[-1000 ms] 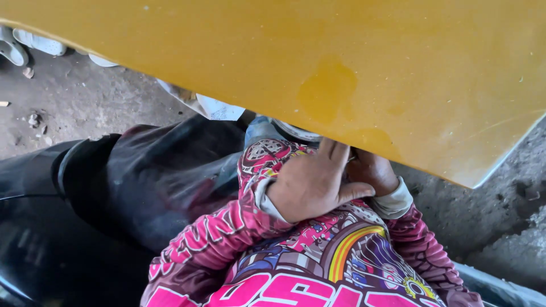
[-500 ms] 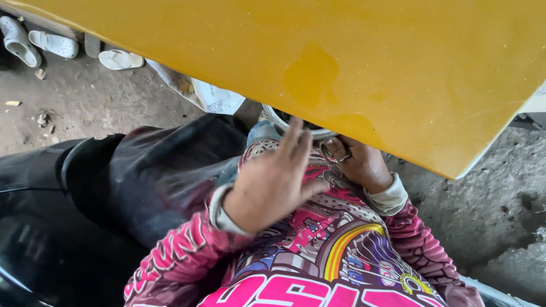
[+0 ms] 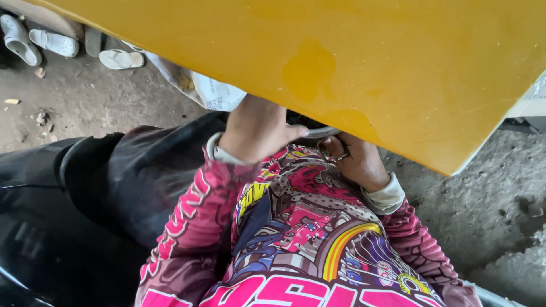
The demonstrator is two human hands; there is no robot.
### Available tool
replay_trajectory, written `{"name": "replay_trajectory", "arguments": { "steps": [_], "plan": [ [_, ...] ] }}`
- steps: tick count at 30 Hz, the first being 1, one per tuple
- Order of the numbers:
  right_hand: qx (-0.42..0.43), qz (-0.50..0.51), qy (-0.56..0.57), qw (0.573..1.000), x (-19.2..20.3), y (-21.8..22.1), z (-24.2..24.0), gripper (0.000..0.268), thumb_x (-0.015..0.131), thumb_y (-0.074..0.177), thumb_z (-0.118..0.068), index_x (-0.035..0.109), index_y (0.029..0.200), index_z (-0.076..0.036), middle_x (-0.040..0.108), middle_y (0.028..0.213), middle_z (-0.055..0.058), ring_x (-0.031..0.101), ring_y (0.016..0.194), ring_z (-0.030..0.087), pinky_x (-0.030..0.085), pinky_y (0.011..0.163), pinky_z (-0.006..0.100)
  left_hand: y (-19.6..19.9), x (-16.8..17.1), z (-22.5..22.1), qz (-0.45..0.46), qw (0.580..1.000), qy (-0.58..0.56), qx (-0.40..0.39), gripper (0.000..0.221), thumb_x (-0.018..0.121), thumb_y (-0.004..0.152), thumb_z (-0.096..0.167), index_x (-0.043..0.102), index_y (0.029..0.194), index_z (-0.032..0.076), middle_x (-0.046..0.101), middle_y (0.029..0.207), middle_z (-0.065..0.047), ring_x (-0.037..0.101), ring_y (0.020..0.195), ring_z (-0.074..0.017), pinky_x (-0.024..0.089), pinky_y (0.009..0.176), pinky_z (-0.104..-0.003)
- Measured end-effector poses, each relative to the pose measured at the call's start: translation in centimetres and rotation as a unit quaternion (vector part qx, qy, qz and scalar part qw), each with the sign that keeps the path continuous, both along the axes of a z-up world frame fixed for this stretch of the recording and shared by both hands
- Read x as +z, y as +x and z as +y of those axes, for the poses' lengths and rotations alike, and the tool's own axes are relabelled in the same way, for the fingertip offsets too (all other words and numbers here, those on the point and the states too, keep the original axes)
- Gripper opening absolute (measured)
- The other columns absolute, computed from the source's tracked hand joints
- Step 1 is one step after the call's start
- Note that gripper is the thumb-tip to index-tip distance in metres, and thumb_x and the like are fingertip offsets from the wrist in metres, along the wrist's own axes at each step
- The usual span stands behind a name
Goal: Searching for and organizing small hardware and car parts from various containers in a workshop.
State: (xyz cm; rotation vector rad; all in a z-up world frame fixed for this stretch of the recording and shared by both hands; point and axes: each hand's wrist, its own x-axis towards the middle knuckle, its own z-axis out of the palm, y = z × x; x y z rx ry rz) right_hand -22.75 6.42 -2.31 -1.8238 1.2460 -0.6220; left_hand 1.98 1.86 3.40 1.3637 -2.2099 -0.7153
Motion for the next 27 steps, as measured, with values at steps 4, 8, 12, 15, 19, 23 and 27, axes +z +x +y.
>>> {"name": "replay_trajectory", "arguments": {
  "steps": [4,8,12,15,19,23,27],
  "plan": [
    [0.001,-0.023,-0.022,1.0,-0.4,-0.2,0.3,0.019,0.063,0.1,-0.008,0.068,0.118,-0.002,0.071,0.109,0.019,0.068,0.1,0.035,0.053,0.09,0.043,-2.8,1.9,3.1,0.014,0.997,0.073,-0.038,0.093,0.088,0.07,0.038,0.047,0.142,-0.003,0.056,0.138,-0.024,0.069,0.1,-0.0385,0.055,0.076,-0.045],
    [-0.014,-0.056,0.003,0.998,-1.1,-0.2,0.3,0.017,0.059,0.104,-0.006,0.066,0.117,-0.001,0.071,0.105,0.018,0.069,0.095,0.031,0.054,0.086,0.04,-4.6,2.8,5.1,-0.016,0.995,0.088,-0.042,0.096,0.085,0.071,0.041,0.044,0.14,-0.011,0.048,0.146,-0.031,0.072,0.079,-0.034,0.056,0.057,-0.04],
    [-0.012,-0.033,0.05,0.998,-1.6,-0.6,0.7,0.016,0.063,0.101,-0.008,0.068,0.114,0.0,0.071,0.095,0.018,0.066,0.081,0.03,0.054,0.077,0.039,-3.7,3.9,2.5,-0.059,0.99,0.131,-0.009,0.093,0.082,0.077,0.046,0.044,0.141,-0.009,0.049,0.146,-0.028,0.071,0.069,-0.0329,0.054,0.052,-0.041],
    [-0.031,0.029,0.05,0.998,-1.5,-0.3,0.6,0.012,0.063,0.101,-0.01,0.069,0.099,0.0,0.069,0.083,0.018,0.065,0.07,0.028,0.052,0.068,0.04,-2.2,0.9,0.5,-0.088,0.99,0.103,0.047,0.086,0.081,0.083,0.052,0.049,0.14,-0.003,0.059,0.13,-0.022,0.07,0.068,-0.032,0.053,0.053,-0.041],
    [-0.022,-0.004,-0.001,1.0,-2.1,-0.7,0.5,0.011,0.061,0.093,-0.003,0.067,0.101,0.002,0.066,0.085,0.019,0.064,0.073,0.029,0.051,0.068,0.04,-2.3,-0.1,0.1,-0.069,0.996,0.046,0.029,0.075,0.081,0.082,0.058,0.06,0.128,0.002,0.07,0.108,-0.017,0.071,0.08,-0.0323,0.054,0.064,-0.041],
    [-0.004,0.063,0.063,0.996,-4.1,-2.2,0.6,0.014,0.069,0.075,-0.002,0.063,0.087,0.002,0.062,0.075,0.02,0.06,0.07,0.034,0.05,0.067,0.043,-5.3,1.6,3.7,-0.104,0.985,0.129,-0.044,0.091,0.079,0.078,0.063,0.054,0.128,-0.009,0.063,0.119,-0.029,0.07,0.074,-0.0341,0.054,0.059,-0.042],
    [-0.017,0.012,0.073,0.997,-1.2,-0.7,0.1,0.024,0.067,0.077,-0.002,0.067,0.101,0.001,0.063,0.081,0.021,0.059,0.071,0.036,0.049,0.066,0.044,-6.1,3.1,5.5,-0.103,0.99,0.093,-0.018,0.101,0.08,0.071,0.056,0.047,0.136,-0.013,0.054,0.135,-0.035,0.071,0.06,-0.0331,0.054,0.045,-0.042]
  ]
}}
